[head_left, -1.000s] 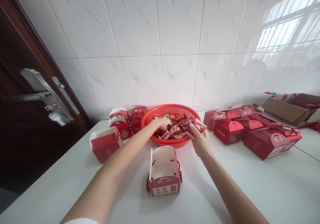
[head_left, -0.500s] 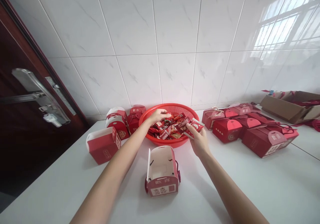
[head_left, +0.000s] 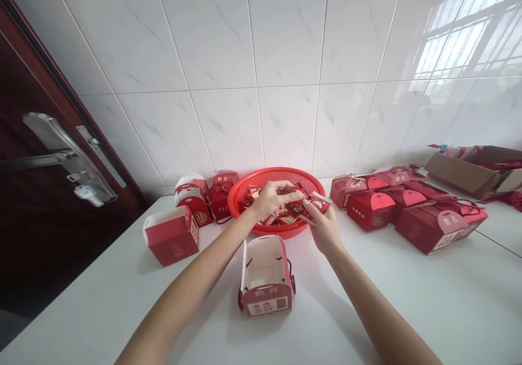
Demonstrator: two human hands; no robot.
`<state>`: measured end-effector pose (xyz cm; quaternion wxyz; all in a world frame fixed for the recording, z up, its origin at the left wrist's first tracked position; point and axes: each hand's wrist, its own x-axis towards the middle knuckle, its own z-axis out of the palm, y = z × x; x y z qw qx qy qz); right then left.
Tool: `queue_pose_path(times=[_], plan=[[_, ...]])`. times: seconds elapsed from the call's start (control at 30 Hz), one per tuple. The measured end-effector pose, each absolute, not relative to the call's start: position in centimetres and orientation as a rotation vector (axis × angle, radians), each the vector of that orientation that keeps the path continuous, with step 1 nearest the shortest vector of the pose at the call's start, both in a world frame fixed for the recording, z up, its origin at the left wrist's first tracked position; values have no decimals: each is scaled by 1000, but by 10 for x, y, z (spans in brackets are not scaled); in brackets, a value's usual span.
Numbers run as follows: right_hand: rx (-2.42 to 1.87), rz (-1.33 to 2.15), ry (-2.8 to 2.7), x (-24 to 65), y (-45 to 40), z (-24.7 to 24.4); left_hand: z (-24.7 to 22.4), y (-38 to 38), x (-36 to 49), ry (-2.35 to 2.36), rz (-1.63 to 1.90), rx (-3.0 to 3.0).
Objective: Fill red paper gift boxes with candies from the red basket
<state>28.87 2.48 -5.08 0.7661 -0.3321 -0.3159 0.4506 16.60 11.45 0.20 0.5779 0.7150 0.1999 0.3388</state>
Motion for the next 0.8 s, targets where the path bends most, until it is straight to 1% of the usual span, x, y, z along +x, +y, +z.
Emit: queue_pose_path(times=[0.17,0.3,0.53,0.7,0.8], plan=[[-683,1010,-734,289,25,-51,-5,112,173,504,850,1647],[-719,969,-741,290,27,-55,-4,116,169,523,778,1748],[-744,964,-716,290,28,-58,1,159,145,778,443,2212],[-747,969,-717,289,28,-58,-18,188,139,951,53,2394],[-744,975,-716,289,27,-57,-28,192,142,988,-109,2444]])
